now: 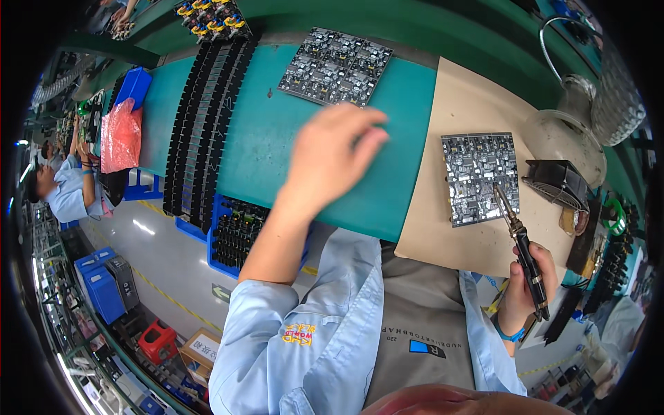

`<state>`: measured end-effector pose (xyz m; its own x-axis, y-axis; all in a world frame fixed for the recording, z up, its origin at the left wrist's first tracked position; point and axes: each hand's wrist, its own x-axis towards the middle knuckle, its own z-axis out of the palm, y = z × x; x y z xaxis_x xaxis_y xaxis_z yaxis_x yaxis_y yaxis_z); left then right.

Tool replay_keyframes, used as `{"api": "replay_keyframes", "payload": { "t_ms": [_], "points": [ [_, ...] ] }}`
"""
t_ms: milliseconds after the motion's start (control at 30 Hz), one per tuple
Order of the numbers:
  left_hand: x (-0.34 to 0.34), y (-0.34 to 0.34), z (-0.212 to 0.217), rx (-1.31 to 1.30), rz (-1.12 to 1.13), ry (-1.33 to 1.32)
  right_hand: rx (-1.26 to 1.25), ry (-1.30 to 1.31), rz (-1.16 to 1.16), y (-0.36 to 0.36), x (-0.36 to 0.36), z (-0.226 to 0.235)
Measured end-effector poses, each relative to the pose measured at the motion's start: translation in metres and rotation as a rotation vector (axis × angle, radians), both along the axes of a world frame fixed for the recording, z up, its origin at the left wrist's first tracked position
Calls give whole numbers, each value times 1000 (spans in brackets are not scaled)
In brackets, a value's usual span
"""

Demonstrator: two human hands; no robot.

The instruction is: The person solders a circuit board with a soldering iron, sets it aside to pick up another circuit board, and solders the new board with the soldering iron.

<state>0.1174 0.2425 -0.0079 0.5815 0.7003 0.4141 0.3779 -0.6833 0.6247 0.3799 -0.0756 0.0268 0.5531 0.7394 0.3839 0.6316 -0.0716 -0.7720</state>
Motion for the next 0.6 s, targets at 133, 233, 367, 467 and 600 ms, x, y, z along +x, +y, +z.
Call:
{"api": "replay_keyframes", "payload": {
  "t_ms": [133, 233, 367, 467, 600],
  "points": [
    [-34, 49, 7, 29, 419, 90, -12, -39, -5, 3, 2, -1],
    [-49, 76, -9, -85, 520, 137, -14, -17, -6, 9, 0, 0],
    [-49, 83, -15, -219, 478, 81, -25, -10, -13, 13, -2, 2],
    [-49, 85, -19, -315, 407, 10, -37, -9, -16, 14, -2, 3],
    [-52, 84, -27, -448, 270, -347, -19, -25, -15, 14, 1, 2]
  ]
}}
